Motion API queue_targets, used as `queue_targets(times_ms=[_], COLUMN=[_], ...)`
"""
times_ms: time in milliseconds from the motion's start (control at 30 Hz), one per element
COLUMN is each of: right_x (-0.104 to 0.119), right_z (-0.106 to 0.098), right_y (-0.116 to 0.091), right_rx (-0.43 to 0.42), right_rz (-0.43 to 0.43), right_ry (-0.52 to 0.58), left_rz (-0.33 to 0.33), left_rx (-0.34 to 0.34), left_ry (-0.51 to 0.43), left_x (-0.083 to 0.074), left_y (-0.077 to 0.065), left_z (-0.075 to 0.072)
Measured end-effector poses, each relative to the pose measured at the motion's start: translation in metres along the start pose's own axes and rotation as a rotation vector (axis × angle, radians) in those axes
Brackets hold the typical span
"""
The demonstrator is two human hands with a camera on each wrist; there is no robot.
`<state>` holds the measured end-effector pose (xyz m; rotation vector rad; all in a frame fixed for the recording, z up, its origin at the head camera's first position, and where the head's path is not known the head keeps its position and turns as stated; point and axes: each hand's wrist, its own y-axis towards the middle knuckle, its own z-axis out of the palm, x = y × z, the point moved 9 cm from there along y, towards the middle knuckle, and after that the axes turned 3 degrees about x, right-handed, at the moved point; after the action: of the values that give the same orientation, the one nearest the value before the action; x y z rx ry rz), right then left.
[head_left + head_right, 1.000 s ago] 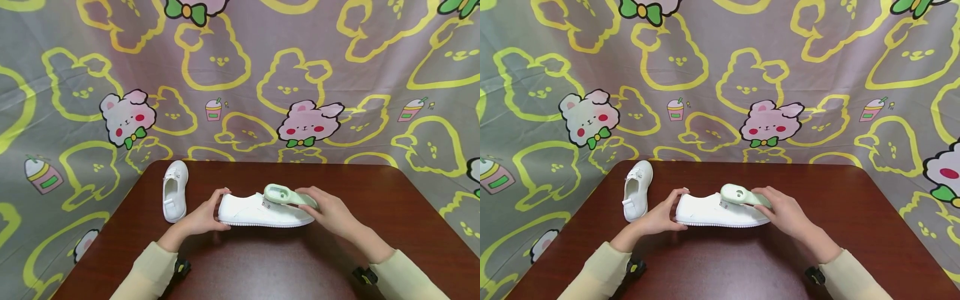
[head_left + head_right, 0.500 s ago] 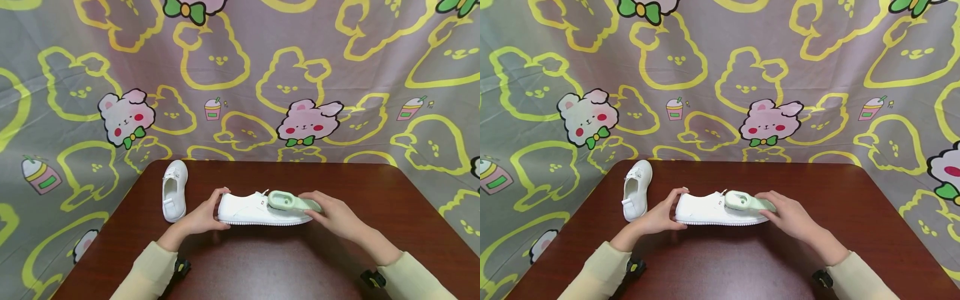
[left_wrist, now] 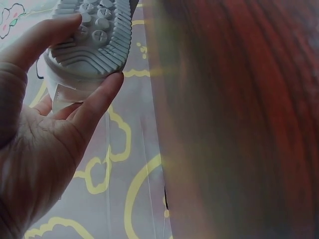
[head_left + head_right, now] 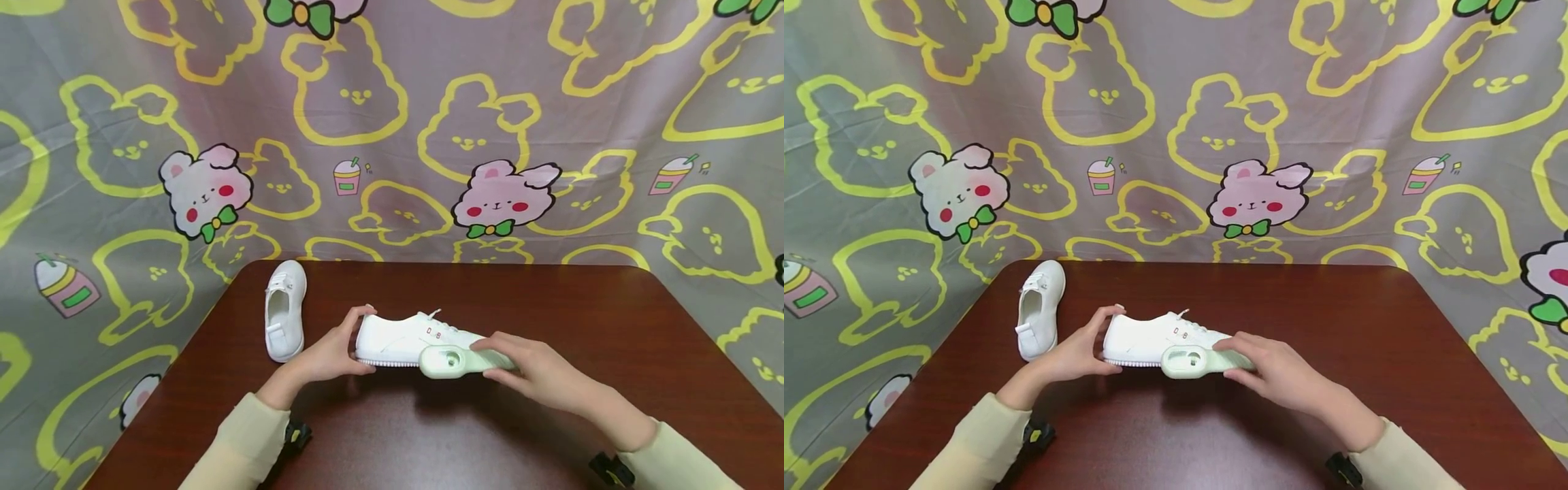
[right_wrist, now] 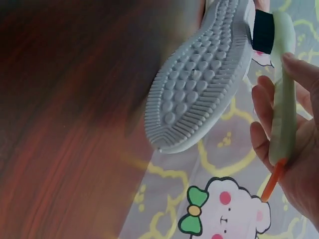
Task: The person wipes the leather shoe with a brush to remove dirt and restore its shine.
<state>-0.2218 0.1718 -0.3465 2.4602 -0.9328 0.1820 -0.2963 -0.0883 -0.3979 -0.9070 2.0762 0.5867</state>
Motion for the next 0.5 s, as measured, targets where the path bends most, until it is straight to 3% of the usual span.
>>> queue_targets(times_ms=[300, 400, 500], right_x=[-0.042, -0.040, -0.027], right_z=[-0.014, -0.017, -0.014], right_y=[-0.006, -0.008, -0.008], right_rx=[-0.053, -0.063, -0.033], right_rz=[0.219, 0.223, 0.168], right_ry=[-0.056, -0.042, 0.007], left_rz=[-0.007, -0.011, -0.008], left_rx=[0.001, 0.005, 0.003], left_ry=[0.010, 0.023, 0.039], left_x=[0.003, 0.004, 0.004], left_y=[0.002, 0.001, 0.001], left_z=[0.000, 0.000, -0.001])
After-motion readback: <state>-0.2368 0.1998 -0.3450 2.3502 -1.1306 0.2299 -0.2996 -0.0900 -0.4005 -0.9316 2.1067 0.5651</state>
